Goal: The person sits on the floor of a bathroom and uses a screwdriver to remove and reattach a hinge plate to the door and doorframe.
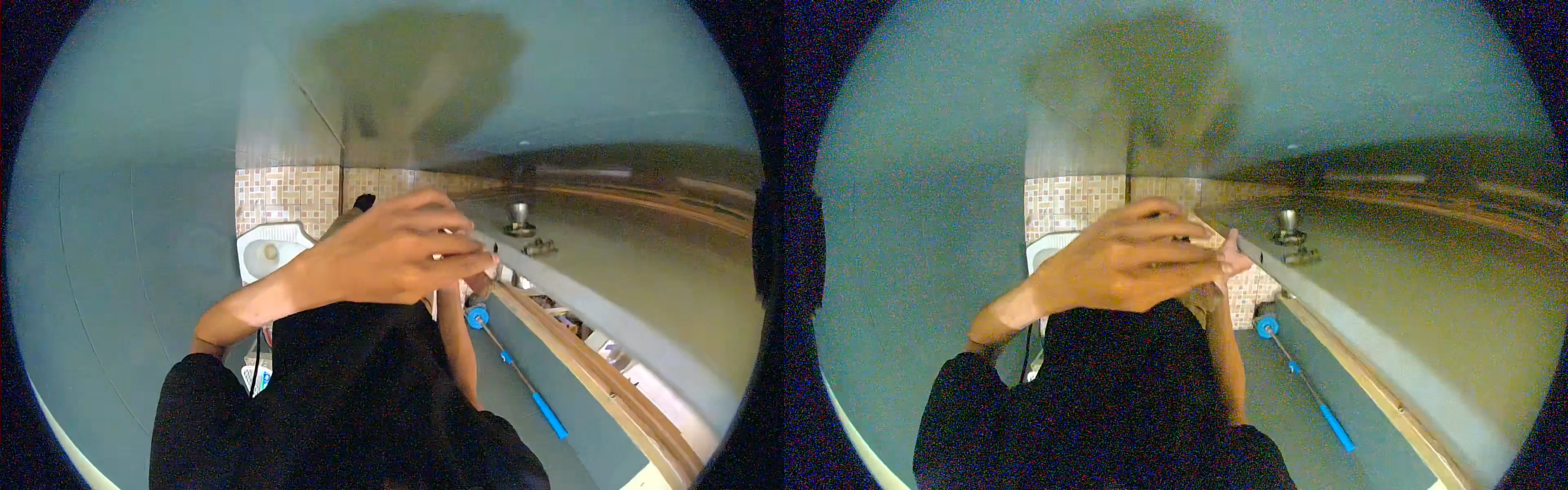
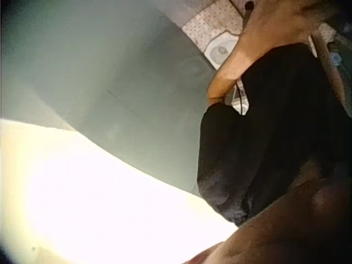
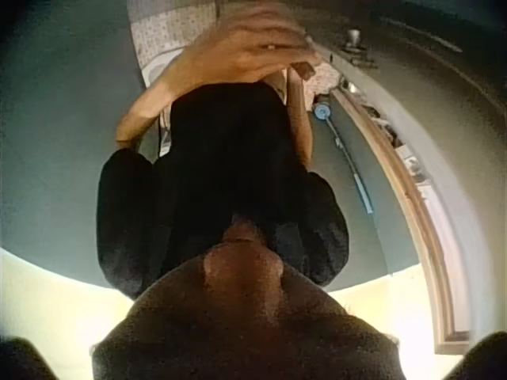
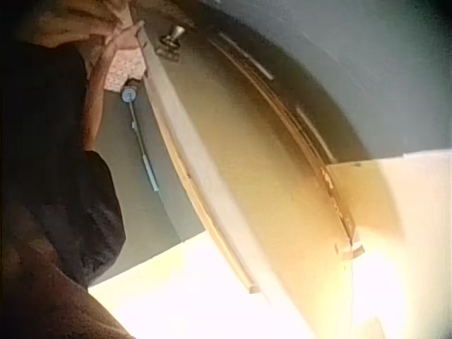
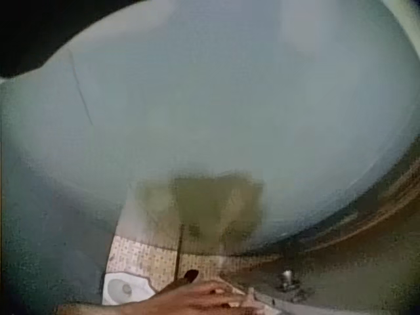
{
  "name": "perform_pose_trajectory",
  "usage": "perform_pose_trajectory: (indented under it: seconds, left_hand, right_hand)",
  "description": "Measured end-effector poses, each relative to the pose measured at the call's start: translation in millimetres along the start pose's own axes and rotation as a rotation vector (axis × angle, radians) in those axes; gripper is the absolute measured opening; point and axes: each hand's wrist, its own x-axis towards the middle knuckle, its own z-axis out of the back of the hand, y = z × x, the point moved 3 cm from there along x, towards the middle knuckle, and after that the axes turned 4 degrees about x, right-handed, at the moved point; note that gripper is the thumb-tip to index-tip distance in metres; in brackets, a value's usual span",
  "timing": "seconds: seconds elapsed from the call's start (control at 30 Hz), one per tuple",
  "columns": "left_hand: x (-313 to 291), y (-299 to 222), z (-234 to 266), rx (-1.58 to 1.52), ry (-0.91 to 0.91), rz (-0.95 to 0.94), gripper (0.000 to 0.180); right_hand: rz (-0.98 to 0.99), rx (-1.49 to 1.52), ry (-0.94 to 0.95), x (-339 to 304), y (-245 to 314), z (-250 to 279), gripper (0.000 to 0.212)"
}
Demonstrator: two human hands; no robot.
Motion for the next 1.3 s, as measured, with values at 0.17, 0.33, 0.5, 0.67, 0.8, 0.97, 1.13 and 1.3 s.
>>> perform_pose_trajectory:
  seconds: [0.17, 0.33, 0.5, 0.67, 0.8, 0.97, 1.13, 1.3]
  left_hand:
    - [4.2, 3.5, 12.3, -0.078, 0.045, -0.107, 0.032]
    - [7.1, 12.5, 17.8, -0.099, 0.109, -0.126, 0.035]
    - [16.3, 22.4, 32.0, -0.057, 0.028, -0.103, 0.032]
    - [38.0, 12.0, 22.2, -0.224, 0.011, -0.174, 0.031]
    - [42.1, 8.1, 9.2, -0.246, -0.014, -0.242, 0.025]
    - [57.8, -2.7, -3.3, -0.26, 0.025, -0.338, 0.023]
    - [92.5, -26.5, -3.4, -0.296, 0.125, -0.495, 0.027]
    - [107.8, -52.5, -40.8, -0.366, 0.239, -0.594, 0.029]
  right_hand:
    - [-0.04, 0.07, 0.043, 8.6, 18.4, -39.1, 0.041]
    - [-0.061, 0.104, 0.036, 14.9, 19.7, -48.3, 0.04]
    - [-0.07, 0.14, 0.026, 21.3, 17.8, -52.2, 0.039]
    - [-0.094, 0.2, -0.027, 24.2, 10.4, -37.3, 0.039]
    - [-0.132, 0.257, -0.083, 16.6, -9.4, -32.8, 0.038]
    - [-0.221, 0.307, -0.174, -19.0, -52.8, -15.6, 0.037]
    - [-0.329, 0.363, -0.255, -64.9, -95.4, -6.7, 0.036]
    - [-0.392, 0.443, -0.338, -76.5, -125.2, -0.4, 0.035]
